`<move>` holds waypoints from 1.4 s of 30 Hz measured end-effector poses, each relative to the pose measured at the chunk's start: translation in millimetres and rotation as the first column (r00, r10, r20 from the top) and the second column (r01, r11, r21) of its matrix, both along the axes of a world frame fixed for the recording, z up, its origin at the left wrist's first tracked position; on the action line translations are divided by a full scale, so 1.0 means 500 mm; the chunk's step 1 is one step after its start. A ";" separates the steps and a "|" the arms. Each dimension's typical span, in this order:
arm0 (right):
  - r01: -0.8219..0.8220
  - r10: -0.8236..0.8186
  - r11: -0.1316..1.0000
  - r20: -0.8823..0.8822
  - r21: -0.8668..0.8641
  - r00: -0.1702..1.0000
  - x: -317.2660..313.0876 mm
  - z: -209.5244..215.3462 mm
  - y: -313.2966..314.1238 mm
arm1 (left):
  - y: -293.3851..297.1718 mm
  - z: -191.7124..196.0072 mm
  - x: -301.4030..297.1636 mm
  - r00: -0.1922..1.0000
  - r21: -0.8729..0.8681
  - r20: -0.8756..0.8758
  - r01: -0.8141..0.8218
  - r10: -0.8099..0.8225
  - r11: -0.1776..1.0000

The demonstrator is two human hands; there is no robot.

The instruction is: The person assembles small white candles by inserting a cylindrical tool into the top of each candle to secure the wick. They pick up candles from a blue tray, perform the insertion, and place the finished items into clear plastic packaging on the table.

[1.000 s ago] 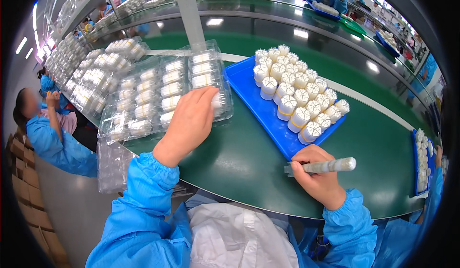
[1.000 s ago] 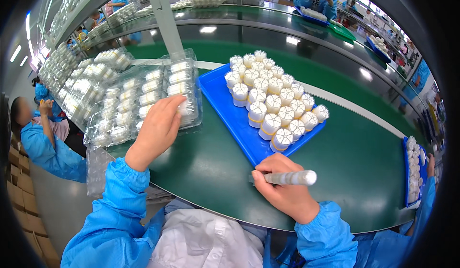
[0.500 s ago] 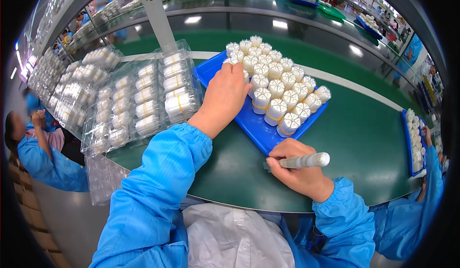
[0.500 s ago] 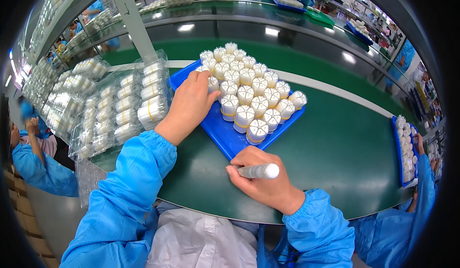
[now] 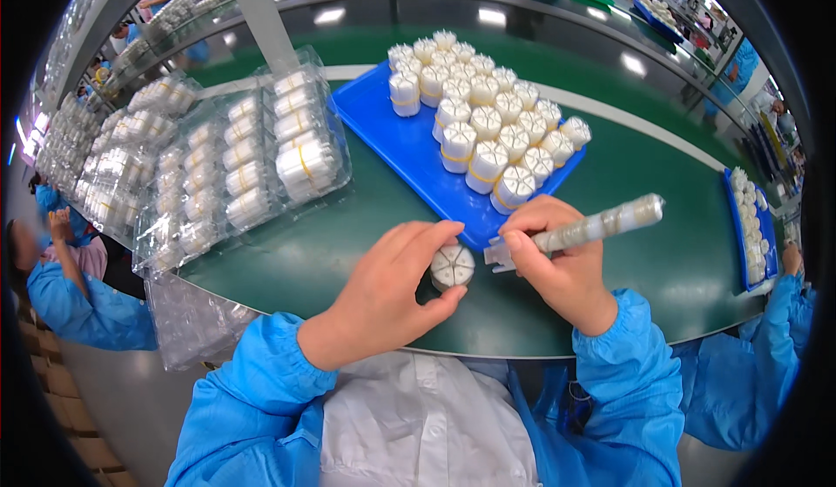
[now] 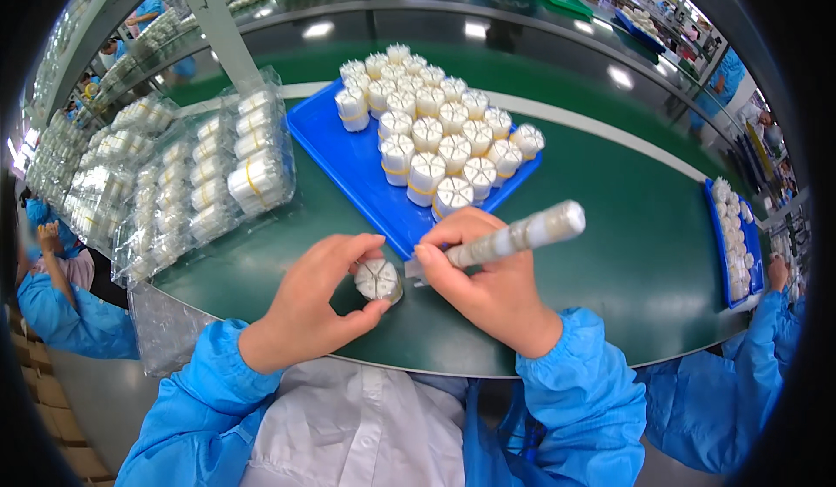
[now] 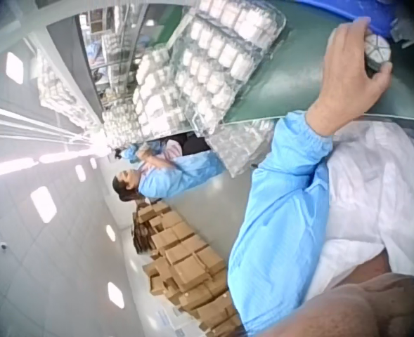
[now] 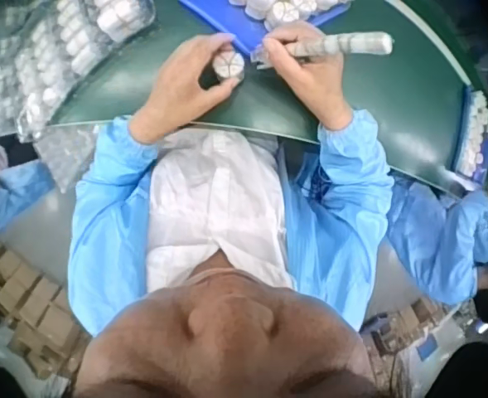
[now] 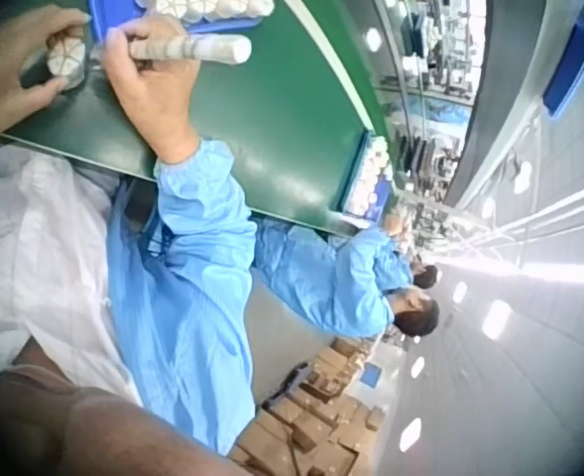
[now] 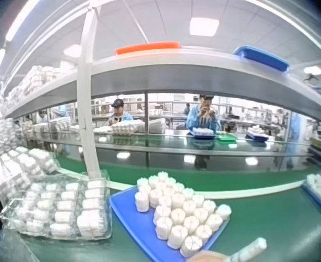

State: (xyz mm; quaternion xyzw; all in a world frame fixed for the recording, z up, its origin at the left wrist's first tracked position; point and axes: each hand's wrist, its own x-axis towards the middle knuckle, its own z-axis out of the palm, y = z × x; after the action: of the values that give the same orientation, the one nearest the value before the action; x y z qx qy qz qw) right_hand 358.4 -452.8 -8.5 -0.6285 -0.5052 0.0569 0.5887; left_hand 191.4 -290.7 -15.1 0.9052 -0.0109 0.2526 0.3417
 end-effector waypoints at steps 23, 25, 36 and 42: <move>-0.056 0.062 0.996 0.087 -0.075 0.994 -0.014 -0.008 -0.001 | -0.027 -0.057 -0.003 0.993 -0.081 0.119 0.020 -0.010 0.997; -0.054 0.063 0.991 0.062 -0.125 0.996 -0.018 -0.011 0.000 | -0.028 -0.058 -0.001 0.991 -0.107 0.133 0.037 -0.023 0.994; -0.049 0.055 0.997 0.095 -0.063 0.994 -0.010 -0.022 0.000 | -0.025 -0.063 -0.001 0.995 -0.038 0.097 -0.008 0.012 0.999; -0.078 0.083 0.986 0.030 -0.145 0.996 -0.018 -0.010 0.002 | -0.026 -0.064 -0.002 0.994 -0.119 0.094 0.062 -0.051 0.991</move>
State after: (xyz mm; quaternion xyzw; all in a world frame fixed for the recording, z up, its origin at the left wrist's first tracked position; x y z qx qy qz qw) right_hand 349.5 -451.8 -13.5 -0.6492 -0.5353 0.1053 0.5300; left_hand 190.2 -303.6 -47.0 0.8697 -0.0366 0.2837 0.4022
